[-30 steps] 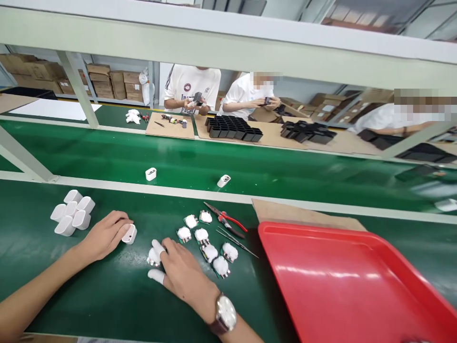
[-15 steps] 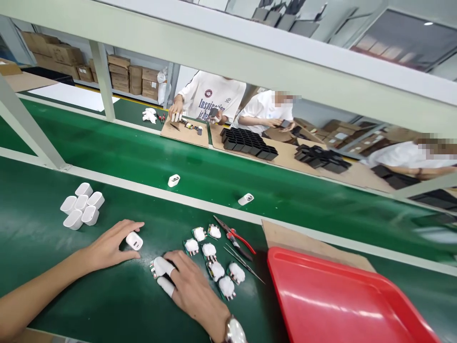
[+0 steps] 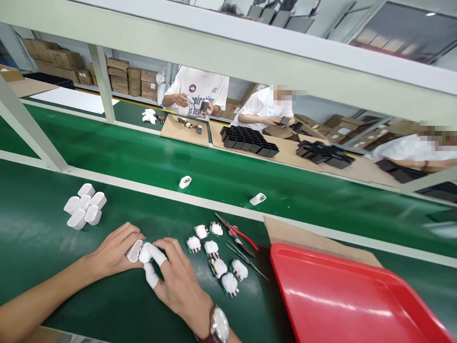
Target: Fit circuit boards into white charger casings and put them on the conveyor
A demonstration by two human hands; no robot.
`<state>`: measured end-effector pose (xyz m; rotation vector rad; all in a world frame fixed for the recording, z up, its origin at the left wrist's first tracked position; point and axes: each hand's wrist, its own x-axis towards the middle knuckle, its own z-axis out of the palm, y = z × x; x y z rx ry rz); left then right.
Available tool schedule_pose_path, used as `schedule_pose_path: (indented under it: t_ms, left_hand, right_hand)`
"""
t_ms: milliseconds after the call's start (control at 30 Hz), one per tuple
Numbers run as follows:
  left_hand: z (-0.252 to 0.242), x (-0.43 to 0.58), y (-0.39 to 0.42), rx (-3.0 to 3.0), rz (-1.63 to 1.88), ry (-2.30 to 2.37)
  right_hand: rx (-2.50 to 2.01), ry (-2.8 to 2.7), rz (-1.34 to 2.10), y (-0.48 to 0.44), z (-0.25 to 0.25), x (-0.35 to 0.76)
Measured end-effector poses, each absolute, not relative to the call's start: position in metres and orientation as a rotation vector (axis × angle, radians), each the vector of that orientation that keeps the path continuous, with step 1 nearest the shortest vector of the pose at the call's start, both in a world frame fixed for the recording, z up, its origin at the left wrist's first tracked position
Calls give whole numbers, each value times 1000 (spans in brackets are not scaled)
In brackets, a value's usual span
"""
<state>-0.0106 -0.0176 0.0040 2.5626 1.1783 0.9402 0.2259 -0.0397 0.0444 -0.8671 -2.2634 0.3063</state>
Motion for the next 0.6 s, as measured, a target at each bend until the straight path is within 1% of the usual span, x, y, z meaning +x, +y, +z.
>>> schedule_pose_path:
  t_ms: [133, 467, 600]
  left_hand:
    - [6, -9, -18, 2653, 1021, 1204]
    - [6, -11, -15, 2713, 990, 1211]
    - [4, -11, -16, 2684, 986, 1191]
  right_hand:
    - [-873, -2285, 289, -40, 43, 218]
    - [-868, -2357, 230, -38, 47, 212]
    - [-874, -2389, 255, -37, 45, 209]
